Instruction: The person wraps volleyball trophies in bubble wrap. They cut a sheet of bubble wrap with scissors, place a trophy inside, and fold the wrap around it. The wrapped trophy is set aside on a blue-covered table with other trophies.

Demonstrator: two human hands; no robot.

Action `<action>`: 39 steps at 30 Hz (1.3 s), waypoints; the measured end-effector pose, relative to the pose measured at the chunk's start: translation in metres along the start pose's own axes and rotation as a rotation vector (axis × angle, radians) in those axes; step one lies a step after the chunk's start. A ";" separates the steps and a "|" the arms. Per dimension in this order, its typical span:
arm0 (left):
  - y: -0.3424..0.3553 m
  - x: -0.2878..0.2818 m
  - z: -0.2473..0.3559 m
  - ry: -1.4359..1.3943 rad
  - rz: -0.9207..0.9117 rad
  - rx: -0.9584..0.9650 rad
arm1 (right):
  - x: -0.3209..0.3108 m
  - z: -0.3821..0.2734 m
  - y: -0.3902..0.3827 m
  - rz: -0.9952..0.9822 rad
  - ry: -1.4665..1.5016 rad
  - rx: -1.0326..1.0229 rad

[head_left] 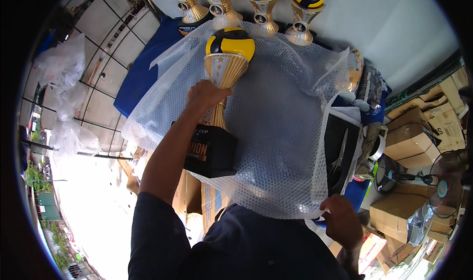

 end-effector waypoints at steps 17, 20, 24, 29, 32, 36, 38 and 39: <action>-0.112 -0.044 -0.107 -0.459 0.247 0.131 | 0.005 0.026 -0.014 0.081 0.318 0.180; -0.058 -0.021 -0.080 -0.231 0.121 0.137 | 0.009 0.025 -0.014 0.121 0.360 0.183; -0.025 -0.005 -0.044 -0.153 -0.241 0.059 | 0.005 0.026 -0.017 0.164 0.404 0.175; -0.004 0.017 -0.027 -0.189 -0.161 0.121 | 0.013 0.026 -0.021 0.244 0.425 0.272; -0.004 0.012 -0.034 -0.136 -0.053 0.110 | 0.026 0.026 -0.025 0.164 0.446 0.299; -0.008 -0.002 -0.037 -0.106 0.001 0.084 | 0.042 0.030 -0.028 0.082 0.475 0.294; -0.017 -0.006 -0.036 -0.122 -0.005 0.104 | 0.051 0.032 -0.034 0.045 0.482 0.308; -0.020 -0.008 -0.035 -0.131 -0.008 0.112 | 0.052 0.031 -0.036 0.034 0.478 0.304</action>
Point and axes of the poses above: each hand's wrist, its own y-axis towards the middle knuckle, its own x-axis out of the palm, z = x × y, the point moved 8 cm from there along y, towards the middle knuckle, and after that the axes turned 10 degrees about -x, right-handed, at the moved point
